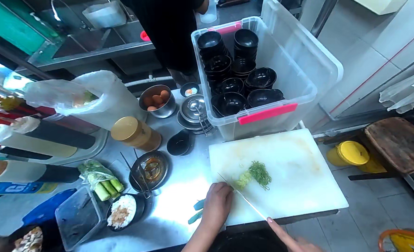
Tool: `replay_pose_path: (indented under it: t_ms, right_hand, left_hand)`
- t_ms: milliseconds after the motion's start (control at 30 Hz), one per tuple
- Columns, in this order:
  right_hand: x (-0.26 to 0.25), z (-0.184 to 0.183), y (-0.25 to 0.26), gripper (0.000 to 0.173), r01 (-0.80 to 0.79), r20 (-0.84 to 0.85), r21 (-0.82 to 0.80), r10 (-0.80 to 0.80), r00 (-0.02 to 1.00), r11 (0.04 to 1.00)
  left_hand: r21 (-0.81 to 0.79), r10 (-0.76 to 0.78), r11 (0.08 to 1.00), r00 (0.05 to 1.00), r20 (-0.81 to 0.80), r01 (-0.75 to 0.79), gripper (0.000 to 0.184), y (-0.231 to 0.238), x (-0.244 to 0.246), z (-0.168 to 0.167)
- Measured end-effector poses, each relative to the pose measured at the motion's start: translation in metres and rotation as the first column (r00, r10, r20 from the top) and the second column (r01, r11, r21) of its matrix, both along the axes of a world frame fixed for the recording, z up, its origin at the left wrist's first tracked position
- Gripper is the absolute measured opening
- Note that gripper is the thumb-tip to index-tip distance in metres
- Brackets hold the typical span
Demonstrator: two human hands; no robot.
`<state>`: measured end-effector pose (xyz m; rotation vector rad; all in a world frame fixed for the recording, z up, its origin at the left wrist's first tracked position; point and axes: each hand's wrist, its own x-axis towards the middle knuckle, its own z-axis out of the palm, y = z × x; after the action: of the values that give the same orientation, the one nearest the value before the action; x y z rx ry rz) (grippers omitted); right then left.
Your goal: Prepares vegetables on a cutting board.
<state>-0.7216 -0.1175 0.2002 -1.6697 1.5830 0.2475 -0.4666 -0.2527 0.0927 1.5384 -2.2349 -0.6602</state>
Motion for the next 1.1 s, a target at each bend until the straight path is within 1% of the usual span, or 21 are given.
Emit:
replay_pose_path:
  t_ms: [100, 167, 233, 367, 433, 567, 633, 767, 900, 933, 1000, 1100]
  right_hand:
    - [0.007, -0.019, -0.008, 0.073, 0.019, 0.036, 0.022, -0.020, 0.999, 1.000]
    - [0.010, -0.029, -0.014, 0.073, 0.021, 0.028, 0.016, -0.022, 0.999, 1.000]
    - [0.007, -0.024, -0.016, 0.072, 0.012, 0.020, 0.004, -0.012, 1.000, 1.000]
    - [0.000, -0.003, -0.003, 0.071, 0.003, -0.009, 0.000, -0.003, 1.000, 1.000]
    - [0.001, -0.005, 0.000, 0.071, -0.002, -0.001, 0.003, 0.002, 1.000, 1.000]
    - [0.010, -0.025, -0.014, 0.073, 0.006, 0.033, 0.013, -0.006, 0.999, 1.000]
    - [0.009, -0.018, -0.016, 0.073, -0.002, 0.026, 0.009, 0.001, 1.000, 1.000]
    - [0.001, -0.003, -0.001, 0.071, -0.010, 0.011, -0.010, 0.010, 1.000, 1.000]
    - [0.011, -0.024, -0.008, 0.073, 0.017, 0.035, -0.008, -0.017, 0.999, 1.000]
    - [0.012, -0.025, -0.012, 0.074, 0.015, 0.030, -0.001, -0.015, 0.999, 1.000]
    - [0.012, -0.016, -0.014, 0.073, -0.001, 0.021, 0.009, 0.000, 1.000, 1.000]
    - [0.004, -0.002, -0.004, 0.071, -0.011, 0.016, 0.015, 0.011, 1.000, 1.000]
  left_hand:
    - [-0.033, -0.003, 0.999, 1.000, -0.024, 0.003, 0.018, 0.001, 0.002, -0.006]
    - [-0.036, -0.002, 0.999, 0.999, -0.035, 0.001, 0.018, 0.003, 0.002, -0.008]
    - [-0.043, 0.003, 0.999, 0.999, -0.044, -0.005, 0.018, 0.004, 0.002, -0.009]
    - [-0.060, 0.004, 0.998, 0.998, -0.058, -0.007, 0.017, 0.004, 0.003, -0.010]
    - [-0.059, 0.002, 0.998, 0.998, -0.061, -0.006, 0.017, 0.004, 0.003, -0.010]
    - [-0.055, 0.004, 0.998, 0.998, -0.061, -0.007, 0.017, 0.005, 0.002, -0.011]
    - [-0.043, 0.006, 0.999, 0.999, -0.051, -0.008, 0.018, 0.004, 0.001, -0.011]
    - [-0.044, 0.012, 0.999, 0.998, -0.058, -0.014, 0.017, 0.005, 0.002, -0.010]
    - [-0.057, 0.017, 0.998, 0.998, -0.067, -0.021, 0.017, 0.006, 0.003, -0.013]
    - [-0.054, 0.017, 0.998, 0.998, -0.063, -0.020, 0.017, 0.006, 0.002, -0.013]
    - [-0.050, 0.016, 0.999, 0.998, -0.060, -0.019, 0.017, 0.006, 0.002, -0.013]
    - [-0.054, 0.020, 0.998, 0.997, -0.068, -0.023, 0.016, 0.006, 0.003, -0.013]
